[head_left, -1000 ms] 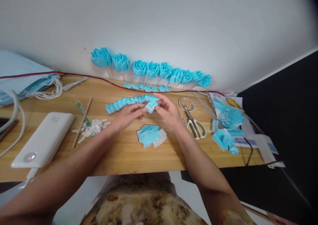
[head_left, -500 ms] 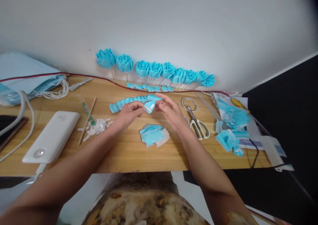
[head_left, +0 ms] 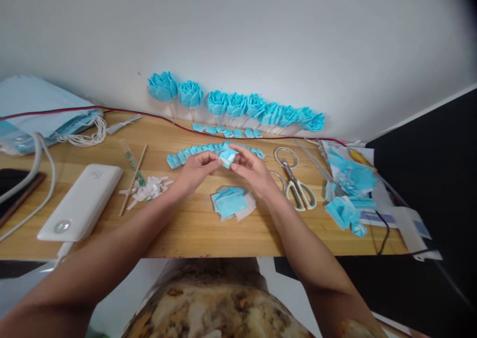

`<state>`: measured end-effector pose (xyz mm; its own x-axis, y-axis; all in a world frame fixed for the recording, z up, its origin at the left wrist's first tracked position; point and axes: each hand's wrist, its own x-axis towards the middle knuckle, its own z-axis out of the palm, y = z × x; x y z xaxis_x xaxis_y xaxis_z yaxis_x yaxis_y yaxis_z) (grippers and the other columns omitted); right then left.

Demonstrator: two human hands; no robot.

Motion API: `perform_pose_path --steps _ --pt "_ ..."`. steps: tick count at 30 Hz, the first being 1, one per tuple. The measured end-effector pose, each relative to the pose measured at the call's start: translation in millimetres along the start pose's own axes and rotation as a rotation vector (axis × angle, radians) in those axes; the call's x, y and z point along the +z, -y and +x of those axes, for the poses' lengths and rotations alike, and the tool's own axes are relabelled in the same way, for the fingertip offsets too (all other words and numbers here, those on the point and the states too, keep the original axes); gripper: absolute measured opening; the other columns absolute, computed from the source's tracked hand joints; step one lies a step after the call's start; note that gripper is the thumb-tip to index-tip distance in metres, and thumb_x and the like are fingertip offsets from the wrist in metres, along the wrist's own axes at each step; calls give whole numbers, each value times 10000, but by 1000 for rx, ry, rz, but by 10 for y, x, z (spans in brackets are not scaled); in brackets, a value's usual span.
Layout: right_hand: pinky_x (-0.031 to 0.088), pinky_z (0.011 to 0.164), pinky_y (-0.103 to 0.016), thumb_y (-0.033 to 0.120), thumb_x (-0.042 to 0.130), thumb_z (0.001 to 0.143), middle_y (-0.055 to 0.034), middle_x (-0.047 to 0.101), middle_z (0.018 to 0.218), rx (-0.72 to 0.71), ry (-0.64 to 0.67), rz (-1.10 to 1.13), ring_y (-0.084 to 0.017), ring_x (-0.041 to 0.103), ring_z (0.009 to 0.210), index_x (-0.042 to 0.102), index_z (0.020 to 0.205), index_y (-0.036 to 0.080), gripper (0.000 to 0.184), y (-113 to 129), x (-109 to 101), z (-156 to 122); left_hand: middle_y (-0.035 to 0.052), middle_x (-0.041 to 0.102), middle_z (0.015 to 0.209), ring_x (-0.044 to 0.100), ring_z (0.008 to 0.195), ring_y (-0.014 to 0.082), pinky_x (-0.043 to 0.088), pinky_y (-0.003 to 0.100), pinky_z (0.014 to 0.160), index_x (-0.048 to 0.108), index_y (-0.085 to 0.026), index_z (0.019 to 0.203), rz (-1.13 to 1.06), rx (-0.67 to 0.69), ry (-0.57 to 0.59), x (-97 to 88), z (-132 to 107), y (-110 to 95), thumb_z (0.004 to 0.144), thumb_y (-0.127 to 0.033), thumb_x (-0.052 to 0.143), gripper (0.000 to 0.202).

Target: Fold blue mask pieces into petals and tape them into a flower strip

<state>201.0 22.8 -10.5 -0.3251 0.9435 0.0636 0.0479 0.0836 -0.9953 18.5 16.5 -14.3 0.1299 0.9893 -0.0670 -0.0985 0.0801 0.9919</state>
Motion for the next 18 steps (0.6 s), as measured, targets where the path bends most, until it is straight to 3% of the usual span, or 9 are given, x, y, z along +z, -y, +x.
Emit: perform_pose_path --steps 6,11,13,16,18 --pt "493 859 -359 370 665 826 -25 691 930 35 -57 10 -178 623 846 656 1240 236 435 -15 -64 9 -34 542 619 466 600 110 385 271 617 616 -184 704 -16 26 -55 -14 23 33 664 -385 740 240" --pt "472 730 -305 380 691 807 4 642 786 39 -22 -26 -146 583 729 710 889 201 197 -38 -4 6 -32 548 613 475 591 112 393 274 616 629 -184 721 -2 36 -71 -17 29 40 671 -399 749 252" --pt "451 695 -295 386 683 812 17 612 711 35 -1 -76 -135 557 675 690 792 193 193 -38 16 7 -32 549 611 481 593 117 401 279 624 626 -188 728 10 29 -81 -20 28 31 672 -400 751 252" --pt "460 719 -305 379 677 816 -7 676 786 -5 -45 -201 -145 583 712 732 879 192 204 1 -97 28 -30 541 595 473 585 114 399 277 624 615 -186 706 16 41 -113 -35 31 23 692 -394 733 240" --pt "477 744 -316 376 654 835 -27 712 875 -52 -171 -267 -163 613 774 741 1023 207 267 53 -291 44 -33 530 584 464 574 108 395 271 619 605 -183 696 -13 47 -145 -51 37 24 705 -381 721 229"
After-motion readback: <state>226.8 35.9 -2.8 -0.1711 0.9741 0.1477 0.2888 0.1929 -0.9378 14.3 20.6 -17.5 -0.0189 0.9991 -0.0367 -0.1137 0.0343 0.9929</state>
